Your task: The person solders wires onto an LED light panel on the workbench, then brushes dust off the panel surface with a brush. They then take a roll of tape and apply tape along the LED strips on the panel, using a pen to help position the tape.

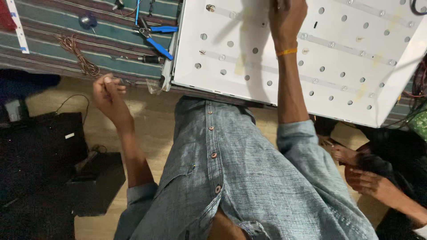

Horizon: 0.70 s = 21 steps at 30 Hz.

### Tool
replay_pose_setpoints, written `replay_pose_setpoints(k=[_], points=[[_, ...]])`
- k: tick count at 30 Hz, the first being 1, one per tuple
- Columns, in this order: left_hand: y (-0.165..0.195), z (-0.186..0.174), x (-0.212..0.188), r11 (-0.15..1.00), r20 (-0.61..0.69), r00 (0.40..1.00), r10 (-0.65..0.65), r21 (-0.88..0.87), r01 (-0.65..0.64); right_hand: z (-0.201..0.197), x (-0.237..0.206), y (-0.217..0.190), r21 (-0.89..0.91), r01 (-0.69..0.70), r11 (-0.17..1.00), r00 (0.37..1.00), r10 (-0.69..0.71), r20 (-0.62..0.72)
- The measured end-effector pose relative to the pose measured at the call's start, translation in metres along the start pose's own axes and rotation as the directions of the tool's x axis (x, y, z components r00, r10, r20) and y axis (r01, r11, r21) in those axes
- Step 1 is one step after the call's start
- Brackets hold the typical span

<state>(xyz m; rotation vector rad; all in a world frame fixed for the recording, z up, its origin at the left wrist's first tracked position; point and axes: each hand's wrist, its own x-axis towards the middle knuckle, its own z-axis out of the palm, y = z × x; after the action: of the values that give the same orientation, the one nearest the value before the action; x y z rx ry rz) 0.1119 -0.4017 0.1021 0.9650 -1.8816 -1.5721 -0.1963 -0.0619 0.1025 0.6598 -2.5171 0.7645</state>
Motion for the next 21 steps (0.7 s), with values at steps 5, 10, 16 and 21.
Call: replay_pose_setpoints(k=[5,10,16,21], points=[[0.005,0.011,0.0,0.999,0.044,0.998,0.045,-0.029,-0.043,-0.041,-0.082,-0.081,0.429,0.074,0.9,0.773,-0.323,0.546],[0.009,0.007,0.003,0.999,0.065,0.997,0.034,0.009,-0.034,-0.047,-0.057,-0.07,0.3,0.005,0.954,0.973,-0.074,0.219],[-0.008,0.009,0.014,0.997,0.133,0.989,0.07,-0.055,-0.063,-0.006,-0.072,-0.147,-0.088,0.047,0.995,0.964,-0.022,0.266],[-0.024,0.003,0.042,0.99,0.194,0.972,0.136,-0.062,-0.127,-0.022,-0.13,-0.202,0.788,-0.365,0.496,0.663,-0.455,0.594]])
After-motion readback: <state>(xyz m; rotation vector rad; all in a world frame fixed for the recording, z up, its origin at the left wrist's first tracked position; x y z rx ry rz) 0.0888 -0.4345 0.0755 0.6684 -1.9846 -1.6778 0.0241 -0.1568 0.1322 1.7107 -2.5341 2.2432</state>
